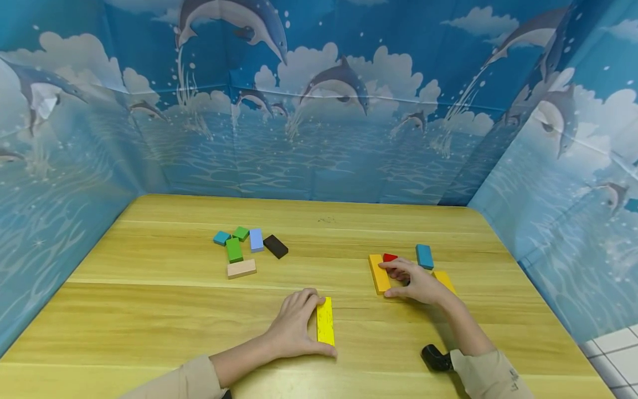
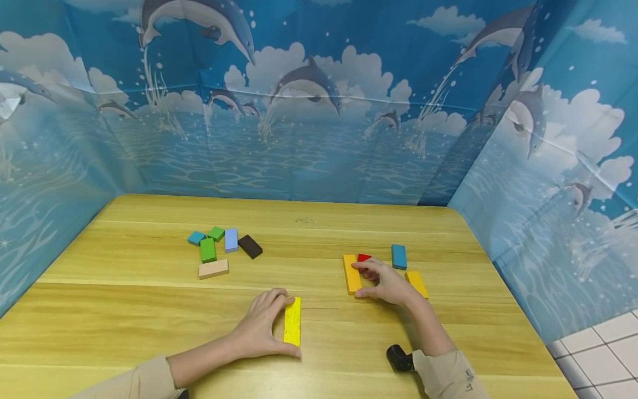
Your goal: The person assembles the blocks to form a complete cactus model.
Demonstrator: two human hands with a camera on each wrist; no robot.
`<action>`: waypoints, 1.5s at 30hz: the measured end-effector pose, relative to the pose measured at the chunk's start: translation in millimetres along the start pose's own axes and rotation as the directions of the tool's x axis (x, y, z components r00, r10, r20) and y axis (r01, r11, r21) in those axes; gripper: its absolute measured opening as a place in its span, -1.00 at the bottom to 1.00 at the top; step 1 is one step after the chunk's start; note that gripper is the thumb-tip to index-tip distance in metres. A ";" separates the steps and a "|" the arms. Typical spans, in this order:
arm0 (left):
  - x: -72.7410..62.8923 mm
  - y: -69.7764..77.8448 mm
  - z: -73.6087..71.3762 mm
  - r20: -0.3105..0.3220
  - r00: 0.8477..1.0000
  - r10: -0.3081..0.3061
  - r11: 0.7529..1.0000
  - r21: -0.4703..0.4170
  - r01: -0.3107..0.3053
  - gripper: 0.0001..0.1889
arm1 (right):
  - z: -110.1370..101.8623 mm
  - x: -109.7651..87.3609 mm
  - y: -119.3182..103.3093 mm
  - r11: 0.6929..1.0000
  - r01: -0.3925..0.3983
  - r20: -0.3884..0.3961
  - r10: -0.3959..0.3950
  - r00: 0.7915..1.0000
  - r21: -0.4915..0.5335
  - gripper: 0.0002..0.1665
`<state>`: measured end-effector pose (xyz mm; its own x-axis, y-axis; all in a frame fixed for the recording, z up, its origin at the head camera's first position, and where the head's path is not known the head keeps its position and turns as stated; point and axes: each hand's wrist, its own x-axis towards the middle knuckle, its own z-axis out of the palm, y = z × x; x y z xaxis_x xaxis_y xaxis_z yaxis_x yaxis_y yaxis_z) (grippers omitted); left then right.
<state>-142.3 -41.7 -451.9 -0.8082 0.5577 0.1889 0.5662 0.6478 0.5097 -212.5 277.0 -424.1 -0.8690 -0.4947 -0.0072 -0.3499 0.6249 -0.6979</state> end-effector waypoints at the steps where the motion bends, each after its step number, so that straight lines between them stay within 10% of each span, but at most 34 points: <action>1: 0.0 -0.5 -0.1 0.000 1.000 0.003 1.000 -0.010 -0.003 -0.14 | 0.5 0.1 0.0 1.000 0.000 -0.001 0.000 1.000 -0.005 -0.26; 20: 1.1 -2.6 -1.4 0.000 1.000 -0.019 0.990 -0.137 0.019 -0.39 | 11.1 11.4 -10.8 1.000 -0.018 -0.040 0.017 0.999 -0.018 -0.15; 45: 0.9 -4.2 -0.6 -0.013 0.999 -0.031 0.987 -0.157 0.029 -0.48 | 2.9 23.5 -9.3 0.975 -0.093 0.138 0.066 0.988 0.201 0.13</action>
<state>-145.4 -44.3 -453.4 -0.8274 0.5306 0.1838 0.5103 0.5739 0.6405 -228.7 257.8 -419.9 -0.8335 -0.5313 -0.1518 -0.1904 0.5340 -0.8238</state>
